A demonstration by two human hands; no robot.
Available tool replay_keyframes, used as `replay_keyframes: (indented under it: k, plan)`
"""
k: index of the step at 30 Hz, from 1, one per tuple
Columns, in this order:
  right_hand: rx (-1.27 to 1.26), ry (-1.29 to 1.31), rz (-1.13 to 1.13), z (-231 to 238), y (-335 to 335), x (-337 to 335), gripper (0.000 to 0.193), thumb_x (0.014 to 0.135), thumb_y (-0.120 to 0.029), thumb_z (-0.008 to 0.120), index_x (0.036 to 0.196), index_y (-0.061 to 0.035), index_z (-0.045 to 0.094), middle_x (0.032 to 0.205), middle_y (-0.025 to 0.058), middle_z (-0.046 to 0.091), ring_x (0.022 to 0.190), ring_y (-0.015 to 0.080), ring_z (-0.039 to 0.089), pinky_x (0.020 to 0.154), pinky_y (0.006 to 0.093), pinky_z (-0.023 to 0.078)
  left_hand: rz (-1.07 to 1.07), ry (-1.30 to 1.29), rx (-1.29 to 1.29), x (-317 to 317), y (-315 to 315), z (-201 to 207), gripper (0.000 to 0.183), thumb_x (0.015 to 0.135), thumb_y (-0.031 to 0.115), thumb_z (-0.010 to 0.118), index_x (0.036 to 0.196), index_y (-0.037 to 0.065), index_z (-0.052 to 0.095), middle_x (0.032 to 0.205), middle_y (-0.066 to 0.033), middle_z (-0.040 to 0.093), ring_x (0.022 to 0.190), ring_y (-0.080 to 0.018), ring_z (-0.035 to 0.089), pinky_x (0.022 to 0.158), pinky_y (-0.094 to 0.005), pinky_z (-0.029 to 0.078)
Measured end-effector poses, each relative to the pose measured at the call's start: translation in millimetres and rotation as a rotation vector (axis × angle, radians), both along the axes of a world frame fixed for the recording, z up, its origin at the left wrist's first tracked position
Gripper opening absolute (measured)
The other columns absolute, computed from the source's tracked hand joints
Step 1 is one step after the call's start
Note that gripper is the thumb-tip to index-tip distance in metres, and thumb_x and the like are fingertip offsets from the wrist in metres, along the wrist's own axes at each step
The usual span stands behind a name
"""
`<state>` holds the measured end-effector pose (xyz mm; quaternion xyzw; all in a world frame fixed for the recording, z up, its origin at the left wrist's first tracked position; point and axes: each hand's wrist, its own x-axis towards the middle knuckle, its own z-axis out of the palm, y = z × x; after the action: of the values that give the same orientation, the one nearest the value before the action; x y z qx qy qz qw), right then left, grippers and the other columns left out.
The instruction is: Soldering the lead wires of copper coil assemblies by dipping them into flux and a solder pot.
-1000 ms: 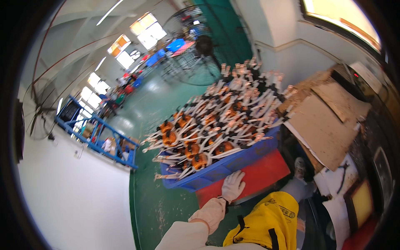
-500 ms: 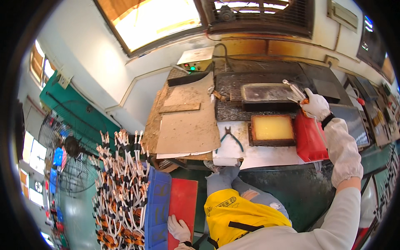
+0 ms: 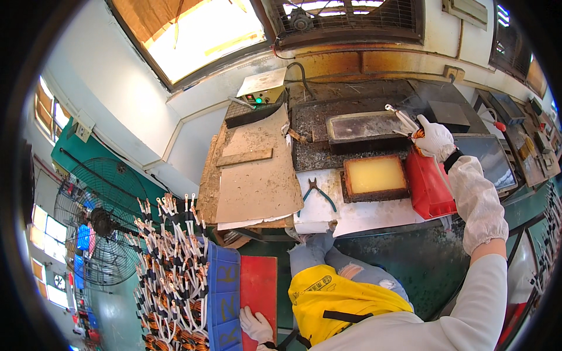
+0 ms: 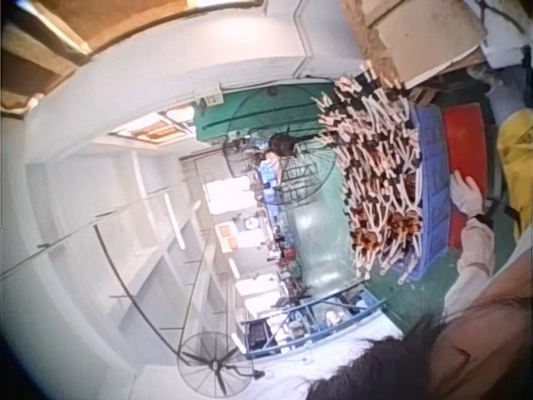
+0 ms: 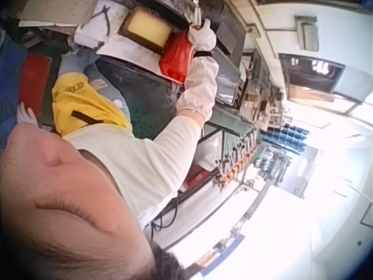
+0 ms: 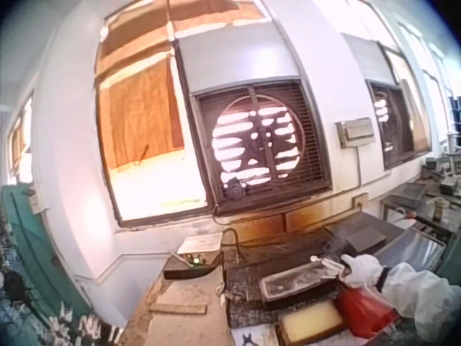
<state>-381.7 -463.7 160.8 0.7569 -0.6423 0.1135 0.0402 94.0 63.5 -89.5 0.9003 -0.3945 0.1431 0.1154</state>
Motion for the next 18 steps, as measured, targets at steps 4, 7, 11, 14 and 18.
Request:
replay_keyframes:
  k: [4, 7, 11, 14, 18]
  plan:
    - [-0.015, 0.007, 0.007, -1, 2, -1, 0.068, 0.076, -0.035, 0.069, 0.134, -0.0075, 0.047, 0.082, 0.0226, 0.067, 0.078, 0.0399, 0.065, 0.068, 0.0482, 0.050, 0.000, 0.002, -0.005, 0, 0, 1, 0.041, 0.089, 0.022, 0.053, 0.127, 0.005, 0.053, 0.132, -0.0167, 0.052, 0.120, -0.0371, 0.050, 0.099, -0.0499, 0.040]
    - [-0.018, -0.012, 0.007, -1, 4, 0, 0.068, 0.076, -0.034, 0.069, 0.135, -0.0075, 0.047, 0.082, 0.0228, 0.067, 0.078, 0.0404, 0.065, 0.068, 0.0483, 0.050, 0.003, -0.002, 0.005, -1, 1, 1, 0.042, 0.089, 0.022, 0.053, 0.127, 0.005, 0.053, 0.133, -0.0168, 0.052, 0.121, -0.0373, 0.050, 0.100, -0.0499, 0.040]
    - [-0.025, -0.015, -0.026, -4, 4, -3, 0.069, 0.077, -0.033, 0.069, 0.136, -0.0074, 0.045, 0.082, 0.0231, 0.067, 0.078, 0.0409, 0.065, 0.068, 0.0488, 0.050, 0.001, 0.002, -0.008, -2, -1, 0, 0.041, 0.089, 0.021, 0.053, 0.128, 0.005, 0.053, 0.133, -0.0169, 0.052, 0.120, -0.0375, 0.050, 0.100, -0.0500, 0.040]
    - [-0.033, -0.014, -0.045, -3, 6, -4, 0.070, 0.077, -0.033, 0.069, 0.137, -0.0074, 0.044, 0.083, 0.0232, 0.067, 0.078, 0.0408, 0.065, 0.068, 0.0489, 0.050, -0.001, 0.007, -0.016, -1, -5, -1, 0.041, 0.089, 0.021, 0.053, 0.127, 0.006, 0.053, 0.132, -0.0170, 0.052, 0.120, -0.0375, 0.050, 0.100, -0.0502, 0.040]
    - [-0.010, -0.034, -0.083, -2, 6, -3, 0.071, 0.078, -0.036, 0.069, 0.138, -0.0096, 0.043, 0.086, 0.0234, 0.067, 0.080, 0.0410, 0.065, 0.070, 0.0492, 0.050, -0.003, 0.003, -0.027, 0, -10, 1, 0.041, 0.089, 0.020, 0.053, 0.127, 0.006, 0.053, 0.132, -0.0171, 0.053, 0.119, -0.0375, 0.051, 0.100, -0.0501, 0.040]
